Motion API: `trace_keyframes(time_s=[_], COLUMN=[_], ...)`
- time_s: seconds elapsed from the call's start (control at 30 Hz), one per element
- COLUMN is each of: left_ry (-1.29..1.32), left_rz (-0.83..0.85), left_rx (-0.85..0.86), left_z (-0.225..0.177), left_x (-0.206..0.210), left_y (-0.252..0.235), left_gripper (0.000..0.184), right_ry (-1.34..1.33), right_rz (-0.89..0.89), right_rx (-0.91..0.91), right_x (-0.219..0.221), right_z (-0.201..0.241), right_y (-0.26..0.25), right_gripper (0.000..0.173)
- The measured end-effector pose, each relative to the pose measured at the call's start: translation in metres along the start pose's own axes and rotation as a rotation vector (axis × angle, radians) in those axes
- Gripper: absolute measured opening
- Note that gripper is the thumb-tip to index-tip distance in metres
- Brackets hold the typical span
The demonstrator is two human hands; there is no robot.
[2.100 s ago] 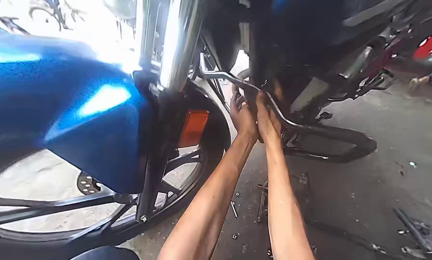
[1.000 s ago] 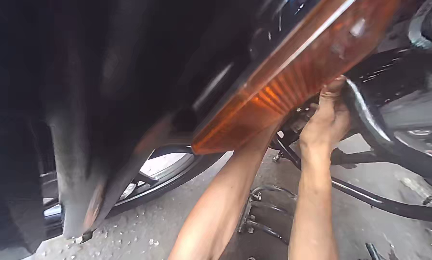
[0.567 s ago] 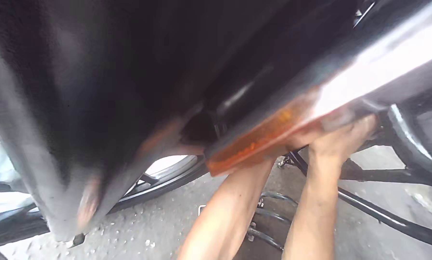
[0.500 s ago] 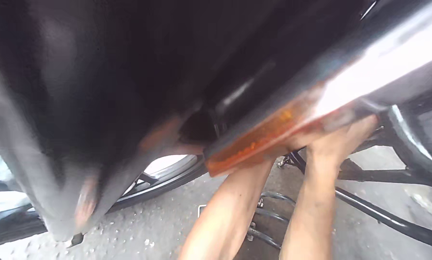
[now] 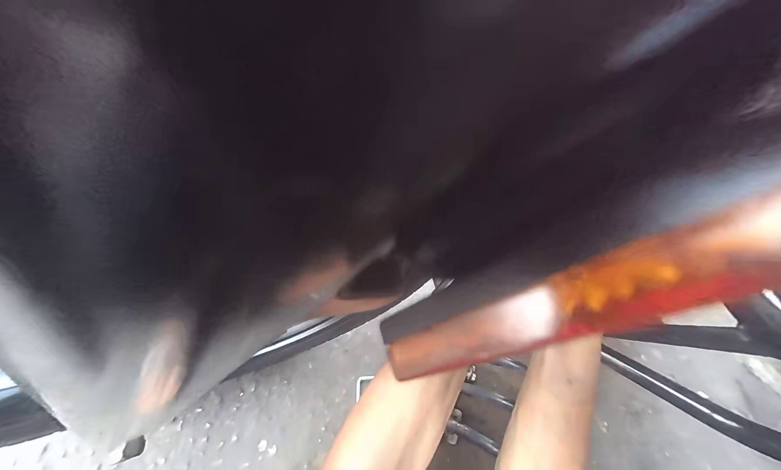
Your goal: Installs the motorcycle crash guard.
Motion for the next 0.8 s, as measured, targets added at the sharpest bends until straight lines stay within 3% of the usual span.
trace_keyframes(time_s=[0.03, 0.1, 0.13, 0.2, 0.23, 0.33, 0.43, 0.57, 0.67, 0.8], left_ry=[0.003, 0.004, 0.0, -0.007, -0.004, 0.008, 0.009, -0.026, -0.053, 0.003], left_rz=[0.0, -0.026, -0.03, -0.022, -0.02, -0.007, -0.034, -0.159, -0.153, -0.113], left_rx=[-0.021, -0.024, -0.019, -0.01, -0.012, -0.038, -0.058, -0.06, -0.05, -0.039], left_z=[0.001, 0.001, 0.0, -0.003, -0.004, -0.002, 0.0, 0.001, -0.001, -0.001], left_x=[0.0, 0.0, 0.001, 0.002, 0.0, 0.0, -0.003, -0.015, -0.015, -0.007], left_y=[0.002, 0.001, 0.001, -0.001, -0.002, -0.001, 0.0, 0.004, 0.001, -0.001], left_gripper=[0.031, 0.032, 0.029, 0.022, 0.021, 0.023, 0.03, 0.029, 0.03, 0.028], right_ry=[-0.006, -0.109, -0.135, -0.085, -0.101, -0.186, -0.221, -0.155, -0.098, -0.114], right_rz=[0.01, 0.008, 0.035, 0.144, 0.164, 0.239, 0.204, 0.155, 0.11, 0.203], right_rx=[-0.02, -0.42, -0.487, -0.259, -0.229, -0.204, -0.129, -0.149, -0.07, -0.04], right_x=[0.0, 0.0, 0.003, 0.011, 0.014, 0.018, 0.008, 0.003, 0.004, 0.014], right_z=[0.003, 0.013, 0.025, 0.053, 0.06, 0.057, 0.031, 0.025, 0.02, 0.026], right_y=[0.001, -0.007, -0.012, -0.021, -0.021, -0.018, -0.02, -0.033, -0.038, -0.031], right_gripper=[0.043, 0.04, 0.04, 0.042, 0.042, 0.043, 0.019, 0.039, 0.038, 0.033])
Point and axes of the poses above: each hand's wrist, its own y-axis away from the middle knuckle, its own x-axis out of the palm, z = x × y, the point moved 10 cm from there along -y, towards the middle knuckle, and after that the axes turned 14 degrees about -y, right-handed, at the moved point
